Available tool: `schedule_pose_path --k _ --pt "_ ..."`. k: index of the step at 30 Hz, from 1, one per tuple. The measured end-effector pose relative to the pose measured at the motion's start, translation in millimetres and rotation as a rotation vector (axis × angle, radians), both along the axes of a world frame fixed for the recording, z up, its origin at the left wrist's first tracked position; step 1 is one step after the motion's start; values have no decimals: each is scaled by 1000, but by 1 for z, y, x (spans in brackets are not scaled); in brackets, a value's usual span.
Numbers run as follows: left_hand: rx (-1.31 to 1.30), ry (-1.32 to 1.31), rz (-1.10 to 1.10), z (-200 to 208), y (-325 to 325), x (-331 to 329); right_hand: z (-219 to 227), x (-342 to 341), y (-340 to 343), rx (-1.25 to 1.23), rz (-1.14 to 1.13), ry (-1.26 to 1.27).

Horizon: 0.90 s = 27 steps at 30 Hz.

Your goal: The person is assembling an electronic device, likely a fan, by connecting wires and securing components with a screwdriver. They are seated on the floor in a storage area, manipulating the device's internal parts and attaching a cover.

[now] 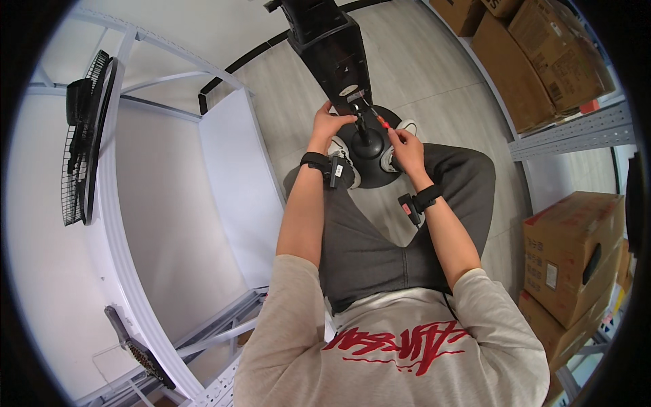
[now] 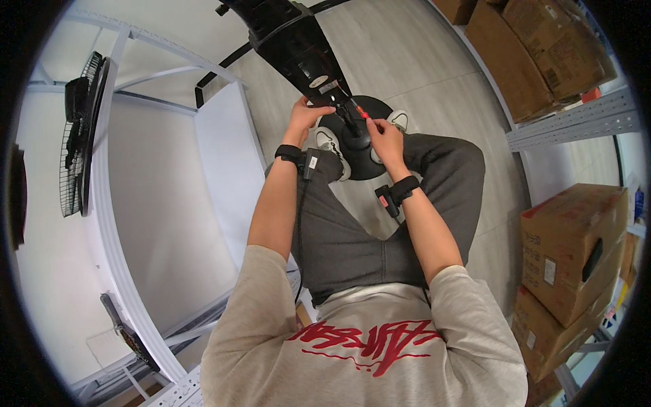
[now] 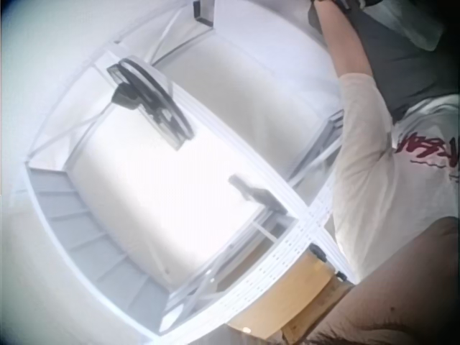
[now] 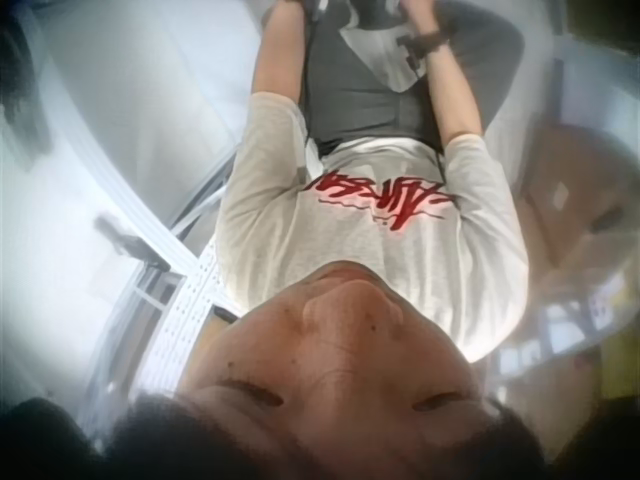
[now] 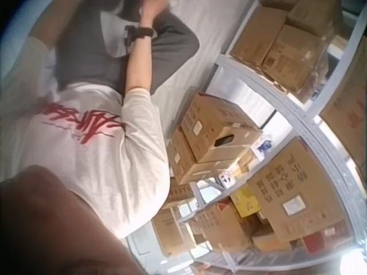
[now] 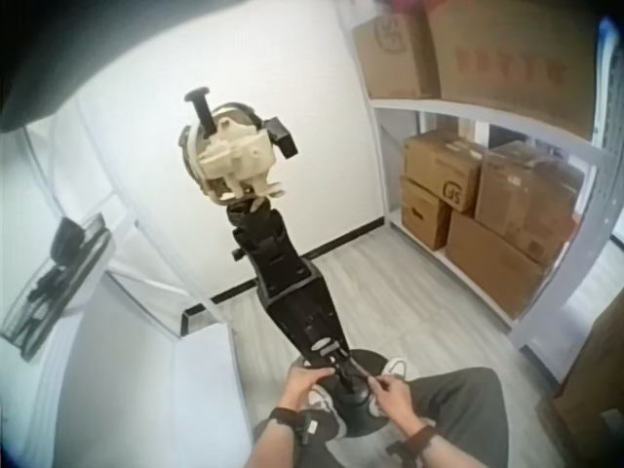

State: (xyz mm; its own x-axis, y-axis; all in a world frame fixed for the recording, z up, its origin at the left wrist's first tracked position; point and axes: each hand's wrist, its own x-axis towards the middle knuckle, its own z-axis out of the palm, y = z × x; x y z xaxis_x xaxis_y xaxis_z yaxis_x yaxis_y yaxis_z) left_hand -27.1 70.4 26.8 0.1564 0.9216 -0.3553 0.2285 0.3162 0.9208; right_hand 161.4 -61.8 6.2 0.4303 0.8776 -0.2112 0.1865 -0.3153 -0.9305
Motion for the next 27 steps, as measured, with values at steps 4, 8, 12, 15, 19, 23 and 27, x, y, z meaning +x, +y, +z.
schedule_pose_path --k 4,8,12,15,19,23,27 --pt "-1 4 15 3 -2 0 -15 2 5 -109 44 150" --pt "-34 5 16 9 -5 3 -18 1 12 -182 14 562" --pt "-54 -52 43 16 -9 6 -16 -8 8 -107 -26 505" --pt "-58 -62 53 17 -11 8 -17 -6 6 -102 -12 558" --pt "-30 -65 34 13 -11 4 -10 8 8 -208 108 668" --pt "-59 -61 25 9 -10 3 -4 4 9 -206 104 439" --pt "-72 -79 23 11 -11 3 -10 2 8 -191 110 574"
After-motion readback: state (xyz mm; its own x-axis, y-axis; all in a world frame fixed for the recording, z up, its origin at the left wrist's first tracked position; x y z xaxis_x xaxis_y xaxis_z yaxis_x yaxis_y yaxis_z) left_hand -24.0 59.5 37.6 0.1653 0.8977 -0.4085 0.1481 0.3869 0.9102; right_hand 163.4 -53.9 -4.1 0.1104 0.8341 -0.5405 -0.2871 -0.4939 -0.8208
